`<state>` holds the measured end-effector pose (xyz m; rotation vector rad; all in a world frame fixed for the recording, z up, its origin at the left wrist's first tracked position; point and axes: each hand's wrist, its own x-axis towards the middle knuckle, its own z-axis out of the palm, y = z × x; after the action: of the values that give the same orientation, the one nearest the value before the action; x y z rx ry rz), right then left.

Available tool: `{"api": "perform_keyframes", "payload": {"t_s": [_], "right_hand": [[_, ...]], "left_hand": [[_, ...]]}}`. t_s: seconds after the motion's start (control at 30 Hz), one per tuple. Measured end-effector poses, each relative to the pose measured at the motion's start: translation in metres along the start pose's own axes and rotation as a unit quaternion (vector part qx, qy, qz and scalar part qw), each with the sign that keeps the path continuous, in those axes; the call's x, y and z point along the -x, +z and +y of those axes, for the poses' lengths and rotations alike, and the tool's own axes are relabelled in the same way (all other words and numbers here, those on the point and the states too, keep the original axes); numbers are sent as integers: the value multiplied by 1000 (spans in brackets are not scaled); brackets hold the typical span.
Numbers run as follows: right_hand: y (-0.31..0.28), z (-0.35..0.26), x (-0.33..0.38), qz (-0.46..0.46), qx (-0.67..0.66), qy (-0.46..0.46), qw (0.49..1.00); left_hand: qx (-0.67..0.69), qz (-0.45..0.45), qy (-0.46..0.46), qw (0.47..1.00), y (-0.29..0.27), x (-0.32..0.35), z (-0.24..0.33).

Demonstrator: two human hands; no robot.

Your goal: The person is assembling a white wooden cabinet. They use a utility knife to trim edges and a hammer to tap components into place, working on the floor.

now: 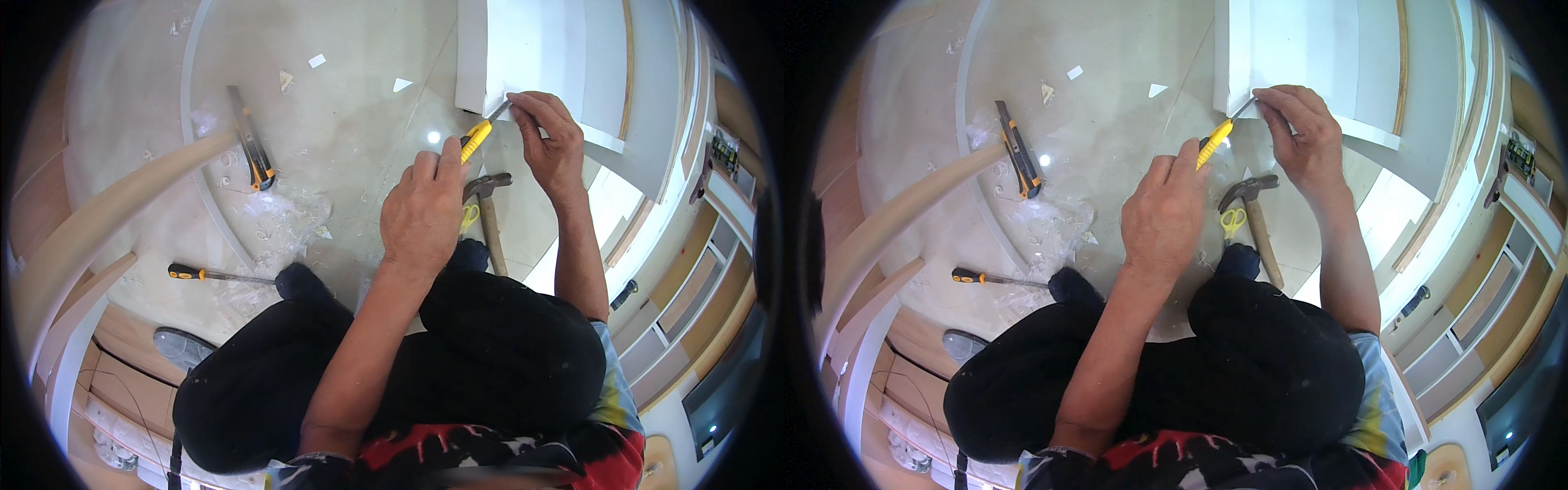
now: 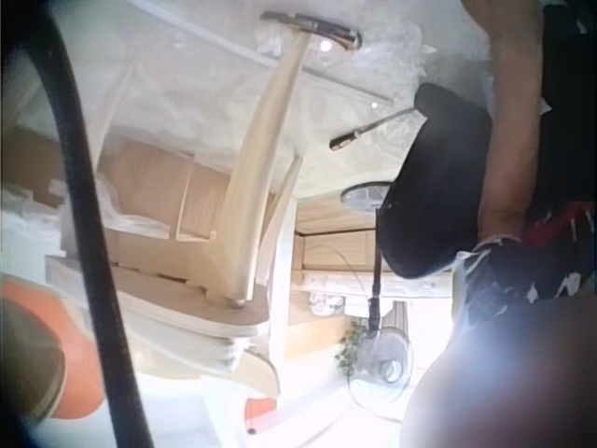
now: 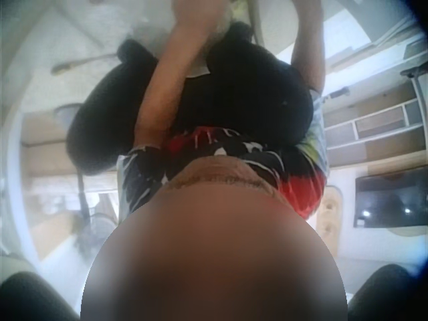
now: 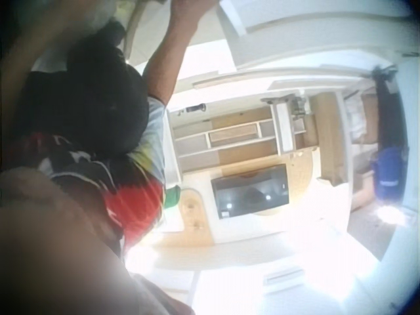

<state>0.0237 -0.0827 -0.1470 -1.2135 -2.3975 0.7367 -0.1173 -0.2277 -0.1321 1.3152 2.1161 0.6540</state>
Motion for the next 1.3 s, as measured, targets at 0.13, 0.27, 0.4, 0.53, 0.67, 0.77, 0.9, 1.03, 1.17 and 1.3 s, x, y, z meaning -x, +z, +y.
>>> {"api": "perform_keyframes", "payload": {"t_s": [0.13, 0.27, 0.4, 0.53, 0.67, 0.77, 0.9, 1.03, 1.17, 1.3], "right_hand": [[0, 3, 0, 2, 7, 5, 1000], [4, 4, 1, 10, -3, 15, 1000], [4, 1, 2, 14, -11, 29, 999], [2, 0, 4, 19, -57, 59, 996], [3, -1, 3, 18, -42, 54, 997], [5, 1, 2, 21, -10, 44, 999], [5, 4, 2, 18, 1, 30, 999], [4, 3, 1, 8, -3, 34, 999], [5, 3, 2, 5, -16, 41, 999], [6, 8, 2, 16, 19, 7, 1000]], "left_hand": [[-17, 3, 21, 1000, 4, 1, -1], [-36, 22, 42, 998, 7, 4, -4], [-27, 20, 42, 999, 5, 5, -2], [-54, 10, 58, 997, 2, 8, 10], [-99, 46, 81, 991, -1, 4, 19], [-102, 38, 75, 991, -2, 5, 21], [-103, 42, 68, 991, 1, 5, 19], [-105, 39, 67, 991, 1, 6, 18], [-110, 50, 72, 990, 1, 5, 16], [-93, 11, 47, 994, -4, 7, 19]]}}
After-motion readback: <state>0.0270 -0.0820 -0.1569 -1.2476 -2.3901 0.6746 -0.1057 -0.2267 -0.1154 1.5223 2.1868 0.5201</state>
